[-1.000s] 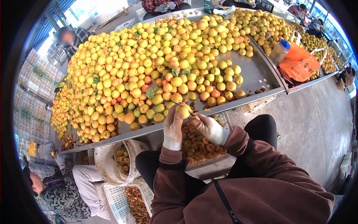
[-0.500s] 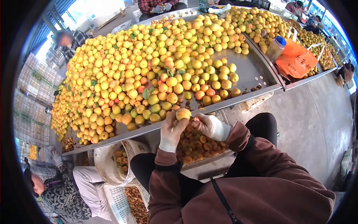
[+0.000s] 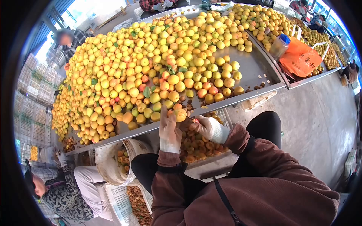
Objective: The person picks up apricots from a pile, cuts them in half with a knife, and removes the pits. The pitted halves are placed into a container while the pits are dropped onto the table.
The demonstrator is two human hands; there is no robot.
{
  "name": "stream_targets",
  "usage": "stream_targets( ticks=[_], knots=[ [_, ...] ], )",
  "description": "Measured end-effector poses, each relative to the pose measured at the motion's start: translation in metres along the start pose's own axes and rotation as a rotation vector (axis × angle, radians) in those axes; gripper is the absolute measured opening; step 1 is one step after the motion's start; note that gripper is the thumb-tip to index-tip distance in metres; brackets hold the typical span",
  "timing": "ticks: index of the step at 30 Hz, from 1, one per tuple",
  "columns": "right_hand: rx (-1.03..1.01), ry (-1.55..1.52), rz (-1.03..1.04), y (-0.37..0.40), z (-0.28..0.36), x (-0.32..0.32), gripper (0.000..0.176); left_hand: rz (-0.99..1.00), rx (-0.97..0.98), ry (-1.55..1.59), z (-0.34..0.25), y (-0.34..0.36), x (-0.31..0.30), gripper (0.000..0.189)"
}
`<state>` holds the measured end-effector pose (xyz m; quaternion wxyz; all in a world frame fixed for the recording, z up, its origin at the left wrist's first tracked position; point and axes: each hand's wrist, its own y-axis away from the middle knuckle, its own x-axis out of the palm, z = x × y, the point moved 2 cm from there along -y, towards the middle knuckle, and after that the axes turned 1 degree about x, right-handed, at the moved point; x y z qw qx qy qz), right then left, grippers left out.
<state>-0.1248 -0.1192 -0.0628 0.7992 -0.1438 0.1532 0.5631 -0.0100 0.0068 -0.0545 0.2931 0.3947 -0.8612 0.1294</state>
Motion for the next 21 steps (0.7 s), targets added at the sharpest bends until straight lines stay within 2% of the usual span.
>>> stream_targets(
  ticks=[2, 3, 5, 7, 9, 13, 16, 18, 19, 21],
  knots=[
    [-0.015, 0.027, 0.018, -0.003, -0.003, 0.000, 0.035, -0.009, 0.137, -0.097, -0.002, 0.000, 0.001, 0.077],
    [-0.033, 0.029, 0.042, -0.004, -0.009, 0.000, 0.034, -0.017, 0.141, -0.093, -0.010, 0.002, 0.005, 0.077],
    [-0.050, 0.027, 0.061, -0.003, -0.008, -0.004, 0.034, 0.063, 0.170, -0.553, -0.029, 0.006, 0.013, 0.087],
    [-0.014, -0.001, 0.086, 0.000, 0.003, -0.010, 0.032, 0.086, 0.209, -0.484, -0.020, 0.004, 0.004, 0.091],
    [-0.041, -0.005, 0.042, 0.002, 0.005, -0.006, 0.030, 0.050, 0.119, -0.301, -0.011, -0.001, -0.008, 0.092],
    [-0.052, 0.058, 0.008, 0.002, 0.009, -0.002, 0.028, -0.006, 0.118, -0.281, -0.008, 0.003, -0.009, 0.084],
    [-0.091, 0.023, -0.060, 0.002, 0.004, 0.005, 0.029, 0.011, 0.182, -0.395, -0.017, 0.007, 0.003, 0.090],
    [-0.083, 0.028, -0.057, 0.000, 0.000, 0.008, 0.030, 0.009, 0.349, -0.637, -0.022, 0.009, 0.008, 0.087],
    [-0.074, 0.031, -0.052, 0.000, -0.001, 0.010, 0.030, 0.011, 0.346, -0.638, -0.026, 0.010, 0.009, 0.087],
    [-0.066, 0.025, -0.038, 0.002, 0.001, 0.009, 0.030, 0.019, 0.430, -0.899, -0.034, 0.013, 0.014, 0.082]
  ],
)
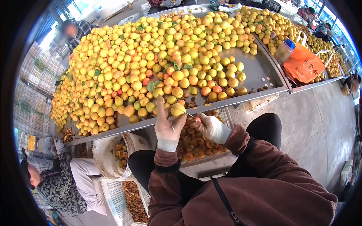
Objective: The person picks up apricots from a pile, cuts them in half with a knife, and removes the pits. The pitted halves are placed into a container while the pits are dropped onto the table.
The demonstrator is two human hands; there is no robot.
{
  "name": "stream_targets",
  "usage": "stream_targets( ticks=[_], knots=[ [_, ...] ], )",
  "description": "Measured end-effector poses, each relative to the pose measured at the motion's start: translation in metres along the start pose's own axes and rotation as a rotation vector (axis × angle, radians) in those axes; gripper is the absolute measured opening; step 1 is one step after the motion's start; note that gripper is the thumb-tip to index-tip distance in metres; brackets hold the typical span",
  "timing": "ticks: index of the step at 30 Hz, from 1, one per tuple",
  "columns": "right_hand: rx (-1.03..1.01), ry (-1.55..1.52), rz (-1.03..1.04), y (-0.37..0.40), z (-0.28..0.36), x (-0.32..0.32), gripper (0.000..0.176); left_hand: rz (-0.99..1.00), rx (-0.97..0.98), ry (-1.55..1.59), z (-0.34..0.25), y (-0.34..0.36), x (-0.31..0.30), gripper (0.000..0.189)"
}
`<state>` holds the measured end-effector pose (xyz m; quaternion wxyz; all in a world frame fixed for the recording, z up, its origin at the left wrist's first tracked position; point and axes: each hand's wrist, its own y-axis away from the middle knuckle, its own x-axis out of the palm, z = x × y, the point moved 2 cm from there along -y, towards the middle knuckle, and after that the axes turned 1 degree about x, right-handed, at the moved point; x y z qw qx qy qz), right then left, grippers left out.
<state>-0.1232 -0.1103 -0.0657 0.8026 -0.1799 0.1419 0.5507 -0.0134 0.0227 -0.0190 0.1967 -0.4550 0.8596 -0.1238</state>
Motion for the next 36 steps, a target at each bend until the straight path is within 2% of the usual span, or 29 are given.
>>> stream_targets(
  ticks=[4, 6, 7, 8, 9, 10, 11, 12, 13, 14, 15, 16, 17, 18, 20, 21, 22, 26, 28, 29, 30, 32, 33, 34, 35, 36],
  knots=[
    [0.045, 0.007, 0.048, 0.003, 0.015, -0.006, 0.028, -0.014, -0.015, -0.025, 0.003, 0.004, 0.000, 0.086],
    [0.027, 0.005, 0.047, 0.002, 0.012, -0.004, 0.027, -0.070, -0.150, 0.288, 0.014, 0.006, 0.004, 0.076],
    [0.005, 0.007, 0.043, -0.001, 0.010, -0.003, 0.026, -0.069, -0.139, 0.285, 0.016, 0.004, 0.009, 0.076],
    [-0.004, 0.005, 0.031, -0.007, 0.002, 0.000, 0.026, -0.117, -0.187, 0.456, 0.018, 0.002, 0.015, 0.067],
    [-0.013, -0.157, -0.083, -0.010, -0.009, 0.001, 0.025, -0.165, -0.244, 0.633, 0.021, 0.002, 0.020, 0.058],
    [-0.024, -0.320, -0.197, -0.017, 0.011, -0.006, 0.025, -0.157, -0.239, 0.635, 0.025, 0.002, 0.019, 0.058],
    [0.065, -0.306, -0.209, -0.012, 0.029, -0.024, 0.025, -0.072, -0.386, 0.810, 0.030, 0.007, 0.023, 0.048],
    [0.050, -0.257, -0.226, -0.015, 0.029, -0.033, 0.025, 0.018, -0.534, 0.981, 0.033, 0.010, 0.029, 0.041],
    [-0.023, -0.196, -0.269, -0.018, 0.026, -0.035, 0.025, 0.022, -0.580, 0.892, 0.024, 0.010, 0.035, 0.036],
    [-0.099, -0.138, -0.316, -0.021, 0.025, -0.033, 0.024, 0.033, -0.579, 0.889, 0.044, 0.014, 0.046, 0.036],
    [-0.147, -0.004, -0.342, -0.022, 0.036, -0.034, 0.024, 0.025, -0.469, 0.698, 0.080, 0.019, 0.057, 0.036],
    [-0.198, 0.132, -0.370, -0.022, 0.048, -0.034, 0.024, 0.016, -0.352, 0.510, 0.069, 0.012, 0.062, 0.035],
    [-0.130, 0.090, -0.409, -0.022, 0.042, -0.026, 0.024, -0.030, -0.135, 0.089, 0.052, 0.020, 0.062, 0.033],
    [-0.111, 0.083, -0.451, -0.023, 0.037, -0.022, 0.026, -0.153, -0.291, 0.362, 0.057, 0.021, 0.070, 0.030],
    [-0.003, 0.026, -0.497, -0.028, 0.023, -0.007, 0.027, -0.139, -0.144, -0.058, 0.015, 0.016, 0.060, 0.026],
    [-0.015, -0.084, -0.484, -0.030, 0.018, -0.001, 0.026, -0.194, -0.145, -0.045, 0.014, 0.014, 0.060, 0.025],
    [0.138, -0.148, -0.535, -0.032, 0.020, 0.003, 0.025, -0.200, -0.131, -0.039, 0.011, 0.015, 0.062, 0.025],
    [0.076, -0.076, -0.567, -0.031, 0.022, 0.002, 0.020, -0.243, -0.181, 0.057, 0.011, 0.021, 0.068, 0.022],
    [0.043, -0.055, -0.562, -0.028, 0.028, 0.001, 0.018, -0.254, -0.077, -0.161, 0.027, 0.026, 0.071, 0.021],
    [0.035, 0.003, -0.525, -0.026, 0.033, 0.000, 0.017, -0.195, -0.245, 0.136, 0.040, 0.028, 0.069, 0.021],
    [0.030, 0.062, -0.488, -0.024, 0.036, 0.000, 0.017, -0.194, -0.244, 0.138, 0.051, 0.030, 0.067, 0.021],
    [0.039, 0.083, -0.464, -0.022, 0.030, 0.003, 0.016, -0.191, -0.483, 0.451, 0.078, 0.039, 0.069, 0.025],
    [-0.039, 0.131, -0.462, -0.020, 0.030, 0.004, 0.016, -0.223, -0.614, 0.732, 0.084, 0.043, 0.073, 0.033],
    [-0.115, 0.178, -0.457, -0.018, 0.030, 0.004, 0.015, -0.228, -0.617, 0.734, 0.095, 0.049, 0.072, 0.033],
    [-0.204, 0.280, -0.396, -0.016, 0.027, 0.004, 0.017, -0.168, -0.814, 1.006, 0.109, 0.058, 0.074, 0.036],
    [-0.201, 0.283, -0.388, -0.015, 0.026, 0.002, 0.017, -0.100, -1.007, 1.282, 0.109, 0.062, 0.076, 0.039]
  ],
)
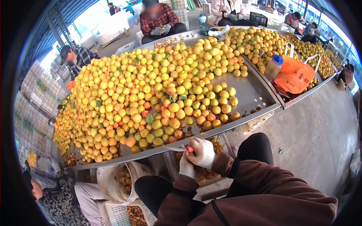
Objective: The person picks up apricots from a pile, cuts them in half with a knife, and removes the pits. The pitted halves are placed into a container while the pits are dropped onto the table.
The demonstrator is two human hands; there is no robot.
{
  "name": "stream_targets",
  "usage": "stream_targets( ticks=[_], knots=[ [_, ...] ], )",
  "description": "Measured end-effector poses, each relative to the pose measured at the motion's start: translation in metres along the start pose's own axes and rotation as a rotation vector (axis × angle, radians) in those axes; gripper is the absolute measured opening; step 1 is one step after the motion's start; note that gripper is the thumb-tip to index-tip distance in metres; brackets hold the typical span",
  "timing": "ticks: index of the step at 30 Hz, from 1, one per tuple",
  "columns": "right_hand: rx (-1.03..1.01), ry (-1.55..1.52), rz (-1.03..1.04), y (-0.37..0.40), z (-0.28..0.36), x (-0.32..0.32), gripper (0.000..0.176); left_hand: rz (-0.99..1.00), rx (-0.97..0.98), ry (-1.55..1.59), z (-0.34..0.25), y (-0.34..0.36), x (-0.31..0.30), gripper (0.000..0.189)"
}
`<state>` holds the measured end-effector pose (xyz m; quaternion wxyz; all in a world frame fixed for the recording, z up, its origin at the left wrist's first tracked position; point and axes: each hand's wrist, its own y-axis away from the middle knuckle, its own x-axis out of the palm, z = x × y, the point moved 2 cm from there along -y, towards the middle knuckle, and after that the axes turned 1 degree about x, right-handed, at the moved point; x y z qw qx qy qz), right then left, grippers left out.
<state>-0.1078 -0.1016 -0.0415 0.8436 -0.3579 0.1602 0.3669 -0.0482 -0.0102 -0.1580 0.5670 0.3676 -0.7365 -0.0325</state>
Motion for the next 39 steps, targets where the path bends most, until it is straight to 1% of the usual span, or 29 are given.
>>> stream_targets(
  ticks=[1, 2, 3, 4, 5, 6, 7, 8, 11, 13, 14, 16, 17, 18, 20, 22, 23, 25, 26, 28, 30, 32, 33, 34, 35, 36, 37, 38, 39],
  knots=[
    [-0.069, 0.005, 0.014, 0.002, 0.000, -0.002, 0.018, 0.063, -0.082, 0.043, 0.003, 0.003, -0.001, 0.041],
    [-0.132, 0.006, 0.033, 0.005, 0.001, -0.003, 0.019, 0.050, -0.088, 0.054, -0.001, 0.006, 0.004, 0.041],
    [-0.096, -0.011, 0.054, 0.006, -0.003, -0.003, 0.019, 0.098, -0.042, -0.061, -0.007, 0.007, 0.008, 0.040],
    [-0.022, -0.085, 0.034, 0.007, -0.014, 0.003, 0.015, 0.135, 0.001, -0.173, -0.008, 0.012, 0.011, 0.038],
    [0.209, -0.431, 0.019, 0.006, -0.022, 0.005, 0.014, 0.112, 0.191, -0.442, -0.013, 0.019, 0.021, 0.037],
    [0.448, -0.808, -0.079, 0.003, -0.022, 0.007, 0.007, 0.087, 0.373, -0.718, -0.018, 0.027, 0.034, 0.036],
    [0.504, -0.915, -0.113, 0.000, -0.030, 0.008, 0.008, -0.034, 0.225, -0.570, -0.021, 0.030, 0.038, 0.037],
    [0.574, -0.886, -0.060, 0.000, -0.034, 0.002, 0.009, -0.140, 0.089, -0.420, -0.027, 0.032, 0.046, 0.038],
    [0.539, -0.771, -0.021, -0.002, -0.035, -0.008, 0.012, -0.104, 0.142, -0.452, -0.041, 0.052, 0.079, 0.044],
    [0.366, -0.271, 0.083, -0.009, -0.036, -0.014, 0.015, -0.052, 0.235, -0.529, -0.042, 0.051, 0.076, 0.046],
    [0.370, -0.269, 0.083, -0.012, -0.036, -0.014, 0.015, -0.052, 0.230, -0.528, -0.039, 0.050, 0.073, 0.046],
    [0.747, -0.811, -0.106, -0.025, -0.012, -0.028, 0.015, -0.145, 0.244, -0.532, -0.031, 0.048, 0.069, 0.049],
    [0.720, -0.963, -0.109, -0.026, -0.006, -0.034, 0.021, -0.143, 0.233, -0.528, -0.027, 0.047, 0.069, 0.049],
    [0.727, -0.956, -0.114, -0.027, -0.005, -0.036, 0.021, -0.133, 0.182, -0.499, -0.024, 0.047, 0.070, 0.045],
    [0.643, -1.207, -0.154, -0.031, 0.001, -0.033, 0.025, -0.124, 0.121, -0.473, -0.018, 0.051, 0.070, 0.043],
    [0.596, -1.181, -0.158, -0.032, 0.012, -0.035, 0.029, 0.071, 0.224, -0.587, -0.016, 0.057, 0.073, 0.056],
    [0.619, -1.124, -0.159, -0.033, 0.017, -0.034, 0.028, 0.071, 0.224, -0.583, -0.013, 0.055, 0.076, 0.056],
    [0.672, -1.027, -0.159, -0.030, 0.018, -0.029, 0.025, -0.014, 0.290, -0.457, -0.006, 0.053, 0.081, 0.075],
    [0.670, -1.024, -0.153, -0.027, 0.017, -0.026, 0.025, -0.015, 0.293, -0.452, -0.008, 0.056, 0.083, 0.075],
    [0.510, -0.963, -0.192, -0.023, 0.013, -0.021, 0.022, 0.042, 0.538, -1.175, -0.012, 0.067, 0.092, 0.070],
    [0.439, -1.021, -0.151, -0.017, 0.000, -0.014, 0.021, 0.089, 0.613, -1.170, -0.006, 0.050, 0.084, 0.065],
    [0.089, -0.505, -0.094, -0.014, 0.015, -0.017, 0.013, 0.138, 0.686, -1.168, 0.007, 0.026, 0.063, 0.060],
    [0.098, -0.595, -0.071, -0.012, 0.013, -0.014, 0.013, 0.111, 0.677, -0.974, 0.008, 0.021, 0.064, 0.039],
    [0.097, -0.598, -0.067, -0.012, 0.010, -0.009, 0.013, 0.083, 0.665, -0.780, 0.007, 0.019, 0.063, 0.031],
    [0.310, -0.819, -0.152, -0.014, 0.001, -0.001, 0.014, 0.018, 0.506, -0.684, 0.006, 0.022, 0.056, 0.051],
    [0.531, -1.034, -0.235, -0.015, -0.004, 0.006, 0.015, 0.011, 0.510, -0.680, -0.004, 0.039, 0.074, 0.051],
    [0.626, -1.127, -0.324, -0.024, 0.011, 0.003, 0.020, -0.081, 0.461, -0.959, -0.012, 0.054, 0.089, 0.052],
    [0.636, -1.081, -0.224, -0.030, 0.022, -0.010, 0.025, -0.174, 0.401, -1.238, -0.015, 0.061, 0.094, 0.053],
    [0.631, -1.180, -0.155, -0.031, 0.016, -0.012, 0.028, -0.023, 0.522, -1.240, -0.019, 0.062, 0.087, 0.054]
  ],
)
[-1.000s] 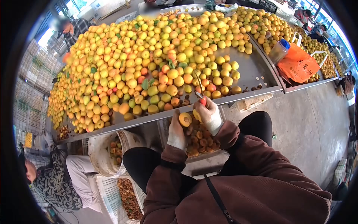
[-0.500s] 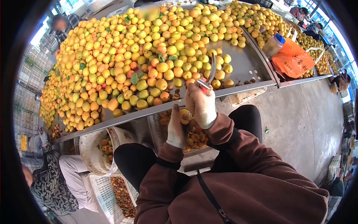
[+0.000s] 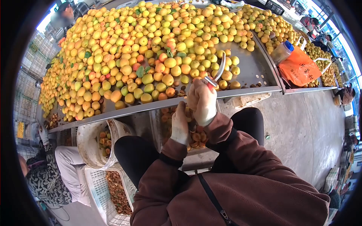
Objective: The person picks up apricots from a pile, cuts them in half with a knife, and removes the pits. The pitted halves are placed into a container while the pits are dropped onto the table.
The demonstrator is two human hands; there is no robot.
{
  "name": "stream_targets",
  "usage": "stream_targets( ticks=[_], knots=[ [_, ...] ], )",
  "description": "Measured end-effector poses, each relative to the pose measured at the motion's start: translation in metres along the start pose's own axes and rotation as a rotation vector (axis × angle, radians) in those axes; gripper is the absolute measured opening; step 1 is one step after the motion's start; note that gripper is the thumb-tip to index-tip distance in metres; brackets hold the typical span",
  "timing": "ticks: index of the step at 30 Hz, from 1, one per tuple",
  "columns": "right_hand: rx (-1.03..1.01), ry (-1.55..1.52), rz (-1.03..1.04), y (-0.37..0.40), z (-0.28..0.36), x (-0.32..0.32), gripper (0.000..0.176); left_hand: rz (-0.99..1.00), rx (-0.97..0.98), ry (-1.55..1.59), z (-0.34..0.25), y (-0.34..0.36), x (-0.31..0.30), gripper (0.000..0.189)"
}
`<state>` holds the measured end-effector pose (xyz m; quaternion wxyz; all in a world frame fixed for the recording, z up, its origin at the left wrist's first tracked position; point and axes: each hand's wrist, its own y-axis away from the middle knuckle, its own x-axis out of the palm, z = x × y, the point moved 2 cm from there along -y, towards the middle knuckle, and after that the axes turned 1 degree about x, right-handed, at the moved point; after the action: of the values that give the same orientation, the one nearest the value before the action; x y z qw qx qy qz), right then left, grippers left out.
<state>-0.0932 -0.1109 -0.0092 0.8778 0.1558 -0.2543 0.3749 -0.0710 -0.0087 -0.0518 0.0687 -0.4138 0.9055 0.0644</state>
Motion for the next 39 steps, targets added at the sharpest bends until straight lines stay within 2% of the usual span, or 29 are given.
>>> stream_targets(
  ticks=[1, 3, 4, 5, 7, 8, 10, 11, 13, 16, 17, 18, 19, 20, 21, 22, 24, 25, 26, 27, 28, 29, 31, 32, 33, 35, 36, 37, 39],
  knots=[
    [0.048, -0.072, 0.074, -0.004, -0.003, -0.006, 0.031, -0.001, -0.006, 0.000, 0.007, 0.000, -0.004, 0.054],
    [0.081, -0.166, 0.088, -0.012, -0.009, -0.015, 0.033, 0.040, 0.375, -0.105, 0.012, -0.003, -0.008, 0.053],
    [0.109, -0.258, 0.105, -0.013, -0.011, -0.018, 0.035, 0.150, 0.130, 0.391, 0.065, -0.021, 0.001, 0.052],
    [0.113, -0.257, 0.101, -0.012, -0.010, -0.018, 0.035, 0.150, 0.125, 0.393, 0.061, -0.023, -0.003, 0.052],
    [0.137, -0.269, 0.071, -0.011, -0.008, -0.017, 0.034, 0.248, -0.479, 1.062, 0.043, -0.018, -0.004, 0.050],
    [0.139, -0.267, 0.068, -0.012, -0.008, -0.020, 0.034, 0.248, -0.482, 1.065, 0.036, -0.012, -0.004, 0.050],
    [0.194, -0.311, 0.033, -0.015, -0.011, -0.027, 0.034, 0.086, 0.512, -0.226, 0.010, -0.001, -0.009, 0.047],
    [0.191, -0.310, 0.037, -0.017, -0.011, -0.029, 0.034, 0.084, 0.516, -0.226, 0.003, 0.000, -0.010, 0.047],
    [0.222, -0.352, 0.023, -0.016, -0.013, -0.033, 0.036, 0.262, 0.100, -0.009, 0.002, 0.001, -0.008, 0.048],
    [0.262, -0.423, 0.043, -0.018, -0.017, -0.041, 0.037, 0.250, 0.091, 0.043, 0.011, -0.002, -0.005, 0.042],
    [0.259, -0.430, 0.056, -0.017, -0.019, -0.041, 0.037, 0.244, 0.100, 0.033, 0.033, -0.007, 0.001, 0.042],
    [0.227, -0.405, -0.001, -0.017, -0.020, -0.039, 0.038, 0.193, -0.030, 0.327, 0.068, -0.018, 0.009, 0.037],
    [0.193, -0.381, -0.059, -0.018, -0.021, -0.039, 0.038, 0.144, -0.158, 0.621, 0.061, -0.022, 0.012, 0.036],
    [0.140, -0.309, -0.014, -0.018, -0.025, -0.043, 0.040, 0.050, 0.203, 0.022, 0.047, -0.018, 0.009, 0.033],
    [0.058, -0.173, -0.048, -0.009, -0.018, -0.033, 0.040, 0.021, -0.204, 0.444, 0.035, -0.012, 0.015, 0.033],
    [0.080, -0.174, -0.103, -0.008, -0.021, -0.030, 0.040, -0.094, -0.063, 0.448, 0.053, -0.017, 0.023, 0.034],
    [0.076, -0.169, -0.119, -0.006, -0.020, -0.022, 0.039, -0.072, -0.215, 0.495, 0.074, -0.025, 0.024, 0.038],
    [0.052, -0.165, -0.089, -0.002, -0.017, -0.017, 0.038, -0.093, -0.121, 0.534, 0.074, -0.027, 0.026, 0.040],
    [0.013, -0.113, -0.110, -0.002, -0.021, -0.014, 0.036, 0.073, -0.438, 0.976, 0.067, -0.023, 0.025, 0.041],
    [-0.024, -0.060, -0.134, -0.004, -0.027, -0.013, 0.034, 0.059, -0.410, 0.955, 0.035, -0.011, 0.020, 0.040],
    [-0.012, -0.042, -0.077, -0.006, -0.041, -0.021, 0.029, 0.135, -0.448, 1.101, 0.023, -0.006, 0.016, 0.036],
    [0.006, -0.022, -0.026, -0.008, -0.052, -0.029, 0.024, 0.231, -0.240, 0.834, 0.067, -0.011, 0.013, 0.036],
    [-0.359, 0.594, 0.196, 0.015, -0.025, -0.013, 0.007, 0.325, 0.052, 0.443, 0.073, -0.011, 0.007, 0.039],
    [-0.412, 0.638, 0.304, 0.020, -0.012, -0.004, 0.006, 0.434, -0.334, 1.130, 0.096, -0.018, 0.008, 0.038],
    [-0.419, 0.638, 0.311, 0.017, -0.014, -0.004, 0.006, 0.433, -0.324, 1.131, 0.081, -0.014, 0.003, 0.038],
    [-0.344, 0.617, 0.146, 0.009, -0.035, -0.019, 0.010, 0.379, -0.326, 0.647, 0.038, -0.001, -0.006, 0.037],
    [0.040, 0.113, 0.089, -0.010, -0.067, -0.038, 0.013, 0.375, -0.106, 0.407, 0.059, -0.007, -0.005, 0.037],
    [0.037, 0.113, 0.091, -0.004, -0.052, -0.029, 0.013, 0.375, -0.102, 0.407, 0.058, -0.007, -0.006, 0.037],
    [0.128, -0.072, 0.214, 0.011, -0.022, -0.013, 0.021, 0.469, -0.415, 0.923, 0.057, -0.006, -0.004, 0.035]
  ],
)
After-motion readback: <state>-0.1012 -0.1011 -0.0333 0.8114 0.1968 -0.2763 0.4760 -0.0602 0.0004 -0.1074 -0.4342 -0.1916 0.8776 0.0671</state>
